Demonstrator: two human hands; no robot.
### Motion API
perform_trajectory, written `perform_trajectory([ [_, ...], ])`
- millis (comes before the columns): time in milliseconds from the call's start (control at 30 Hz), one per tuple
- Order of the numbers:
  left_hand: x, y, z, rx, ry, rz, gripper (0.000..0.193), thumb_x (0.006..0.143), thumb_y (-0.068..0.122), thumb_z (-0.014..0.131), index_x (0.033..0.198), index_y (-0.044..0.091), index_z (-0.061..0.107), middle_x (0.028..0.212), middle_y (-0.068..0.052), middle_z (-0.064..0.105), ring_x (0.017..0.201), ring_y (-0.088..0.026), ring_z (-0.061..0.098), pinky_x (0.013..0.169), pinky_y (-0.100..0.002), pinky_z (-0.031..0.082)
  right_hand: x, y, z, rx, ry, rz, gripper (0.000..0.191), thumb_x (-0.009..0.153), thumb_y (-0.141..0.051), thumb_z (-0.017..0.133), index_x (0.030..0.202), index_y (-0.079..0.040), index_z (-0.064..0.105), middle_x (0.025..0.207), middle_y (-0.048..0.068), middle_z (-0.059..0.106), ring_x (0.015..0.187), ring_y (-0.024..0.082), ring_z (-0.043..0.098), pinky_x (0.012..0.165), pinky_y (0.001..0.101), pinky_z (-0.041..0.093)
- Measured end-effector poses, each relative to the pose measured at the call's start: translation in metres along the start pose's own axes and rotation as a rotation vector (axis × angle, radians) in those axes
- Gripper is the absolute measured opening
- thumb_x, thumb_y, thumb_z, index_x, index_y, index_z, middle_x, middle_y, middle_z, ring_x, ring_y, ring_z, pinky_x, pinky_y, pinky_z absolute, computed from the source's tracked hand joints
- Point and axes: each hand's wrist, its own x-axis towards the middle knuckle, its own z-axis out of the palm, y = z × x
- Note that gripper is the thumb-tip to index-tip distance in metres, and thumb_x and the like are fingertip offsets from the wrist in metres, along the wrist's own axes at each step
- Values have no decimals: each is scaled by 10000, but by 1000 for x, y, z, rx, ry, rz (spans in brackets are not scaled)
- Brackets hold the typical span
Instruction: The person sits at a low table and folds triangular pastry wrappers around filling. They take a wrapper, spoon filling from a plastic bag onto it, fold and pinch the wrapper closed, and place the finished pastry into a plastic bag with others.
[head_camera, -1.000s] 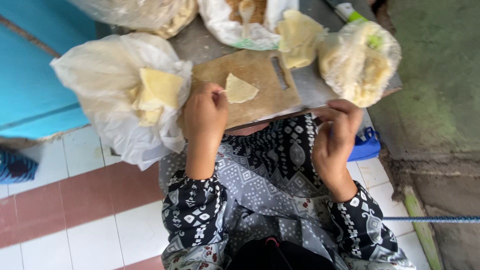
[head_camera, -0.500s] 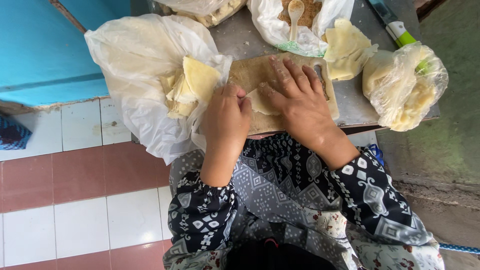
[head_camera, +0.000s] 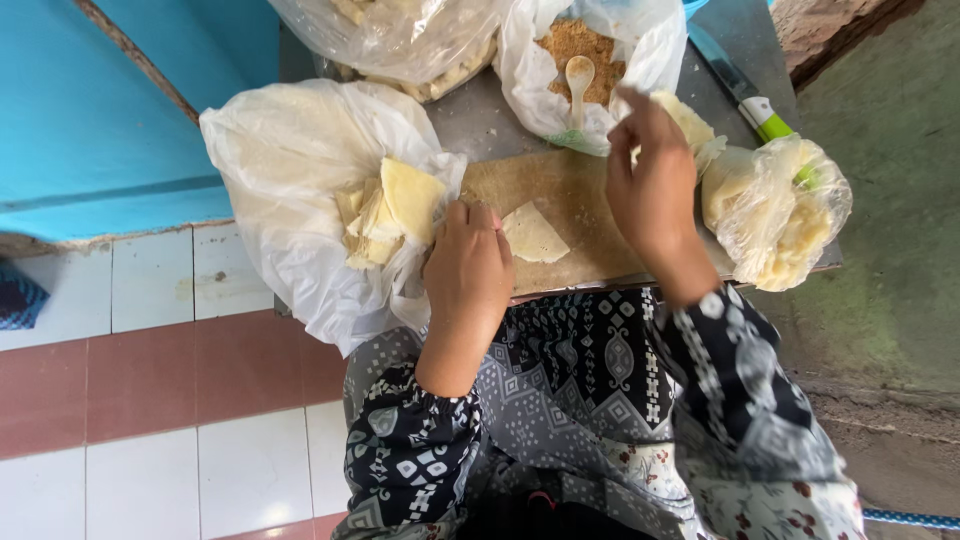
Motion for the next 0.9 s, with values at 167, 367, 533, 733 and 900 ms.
perform_trajectory([
  [167, -1, 14, 16, -89, 61, 103, 129, 954, 78, 591, 1041, -8, 549, 992, -186, 602, 900, -388, 653, 751, -475, 546, 52, 32, 54, -89, -45, 205, 681, 886, -146, 837, 1405, 2, 421, 733, 147, 716, 720, 353, 697, 663, 459, 532],
  [367, -7, 22, 20, -504, 85, 106, 152, 964, 2, 640, 1038, 32, 511, 968, -150, 648, 864, -326, 696, 730, -406, 568, 65, 61, 79, 11, 130, 194, 618, 819, 42, 706, 1382, -30, 462, 756, 138, 725, 713, 320, 750, 695, 409, 583],
  [533, -4, 21, 20, -859, 12, -36, 230, 961, 4, 629, 1154, 26, 505, 1009, -114, 660, 810, -190, 762, 696, -282, 631, 79, 84, 72, -8, 357, 10, 561, 782, 99, 674, 1317, 24, 526, 772, 123, 736, 694, 313, 750, 660, 392, 583],
  [733, -2, 30, 30, -1144, -129, -88, 251, 986, 32, 652, 1203, 31, 528, 1033, -105, 665, 856, -183, 762, 742, -287, 627, 92, 81, 86, -59, 309, -206, 150, 819, 102, 711, 875, 5, 610, 785, 153, 706, 689, 338, 709, 627, 395, 554],
  [900, 3, 13, 28, -706, -29, -24, 280, 935, 30, 675, 1180, 53, 542, 926, -108, 714, 828, -248, 755, 729, -351, 602, 90, 81, 73, -286, 270, -332, 121, 892, 73, 711, 881, 1, 614, 763, 165, 684, 660, 349, 682, 587, 415, 530],
])
